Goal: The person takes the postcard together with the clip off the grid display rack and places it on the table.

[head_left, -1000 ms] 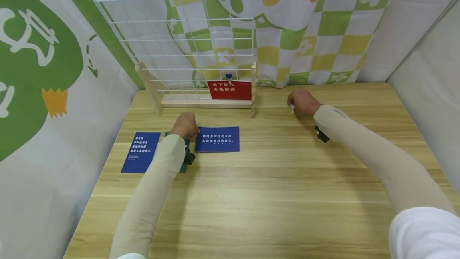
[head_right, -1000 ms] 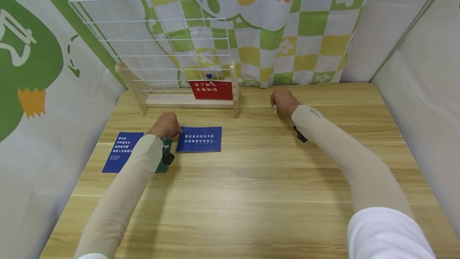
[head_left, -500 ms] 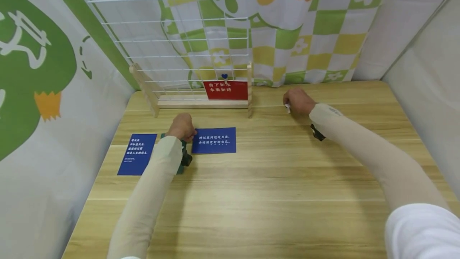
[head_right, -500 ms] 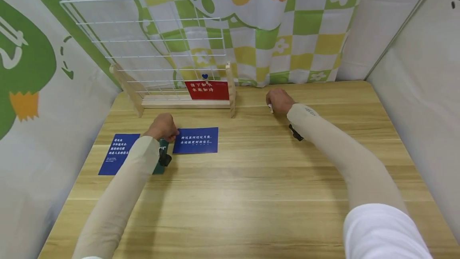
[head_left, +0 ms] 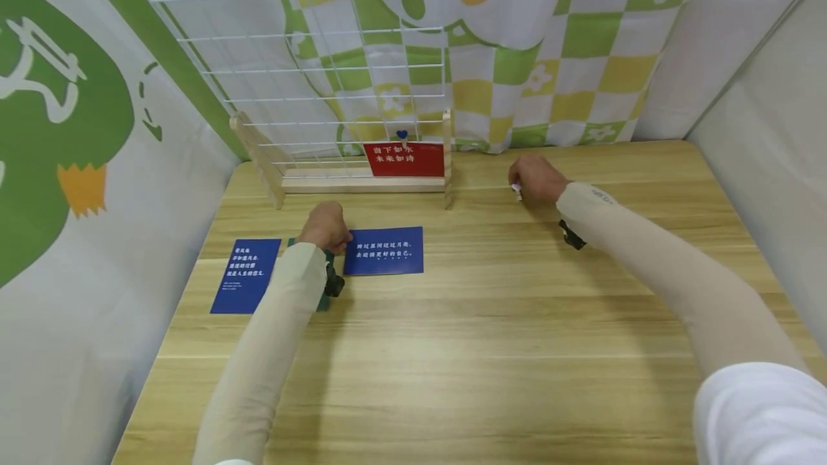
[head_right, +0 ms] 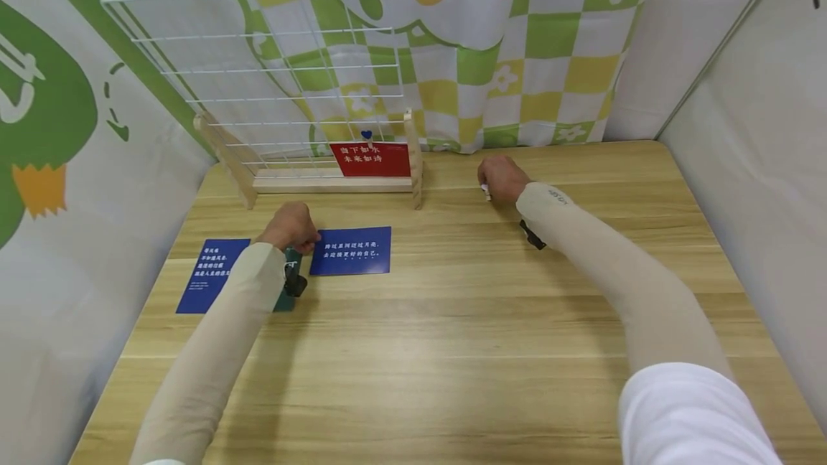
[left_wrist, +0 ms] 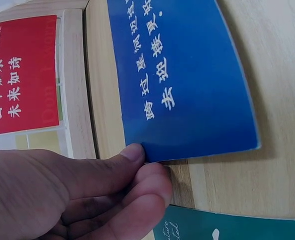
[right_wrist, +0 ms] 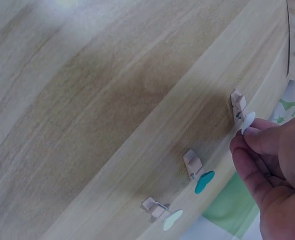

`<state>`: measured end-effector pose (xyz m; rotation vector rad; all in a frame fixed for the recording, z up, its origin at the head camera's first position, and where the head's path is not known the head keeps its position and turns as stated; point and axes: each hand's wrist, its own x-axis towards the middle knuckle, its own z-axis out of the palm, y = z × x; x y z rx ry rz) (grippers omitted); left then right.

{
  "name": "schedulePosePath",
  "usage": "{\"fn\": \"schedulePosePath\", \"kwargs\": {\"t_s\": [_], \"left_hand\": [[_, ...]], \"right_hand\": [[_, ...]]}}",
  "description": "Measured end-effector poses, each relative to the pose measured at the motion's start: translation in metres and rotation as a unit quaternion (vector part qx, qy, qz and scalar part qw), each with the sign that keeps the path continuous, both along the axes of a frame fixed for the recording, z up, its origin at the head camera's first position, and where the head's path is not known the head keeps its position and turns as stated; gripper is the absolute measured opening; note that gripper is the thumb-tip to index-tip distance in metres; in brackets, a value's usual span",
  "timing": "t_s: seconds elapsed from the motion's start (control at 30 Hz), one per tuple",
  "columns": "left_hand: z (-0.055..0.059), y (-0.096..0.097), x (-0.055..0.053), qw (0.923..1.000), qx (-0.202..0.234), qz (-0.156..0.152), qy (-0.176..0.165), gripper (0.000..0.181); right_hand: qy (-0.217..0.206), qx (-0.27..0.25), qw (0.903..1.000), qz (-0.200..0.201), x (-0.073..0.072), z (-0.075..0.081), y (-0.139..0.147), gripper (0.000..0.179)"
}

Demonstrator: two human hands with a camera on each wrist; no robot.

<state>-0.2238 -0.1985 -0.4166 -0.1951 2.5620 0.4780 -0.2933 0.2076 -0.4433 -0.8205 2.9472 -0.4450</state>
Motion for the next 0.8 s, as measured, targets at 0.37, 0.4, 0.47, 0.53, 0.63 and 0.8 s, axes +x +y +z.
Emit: {"fn": "schedulePosePath", "kwargs": {"t_s": [0.37, 0.4, 0.47, 0.53, 0.63, 0.8], "left_hand": [[0.001, -0.002, 0.000, 1.0000, 0.003, 0.004, -0.001, 0.010], [0.001, -0.002, 0.000, 1.0000, 0.001, 0.002, 0.000, 0.009], [0.002, -0.003, 0.000, 1.0000, -0.001, 0.000, 0.006, 0.009], [0.004, -0.004, 0.000, 0.9998, -0.005, -0.008, 0.015, 0.010], [0.006, -0.005, 0.001, 0.9990, -0.013, -0.023, 0.037, 0.014], [0.010, -0.006, 0.002, 0.9942, -0.038, -0.062, 0.079, 0.026]], "right_hand": [[0.027, -0.006, 0.9996, 0.009, 0.002, 0.009, 0.002, 0.024], [0.036, -0.010, 0.9992, 0.015, 0.002, 0.010, 0.001, 0.024], [0.050, -0.020, 0.9983, 0.021, 0.002, 0.013, 0.000, 0.026], [0.053, -0.027, 0.9980, 0.021, 0.002, 0.016, -0.002, 0.026], [0.051, -0.027, 0.9982, 0.013, 0.006, 0.023, -0.006, 0.025], [0.056, -0.028, 0.9980, 0.011, 0.017, 0.036, -0.017, 0.021]]}}
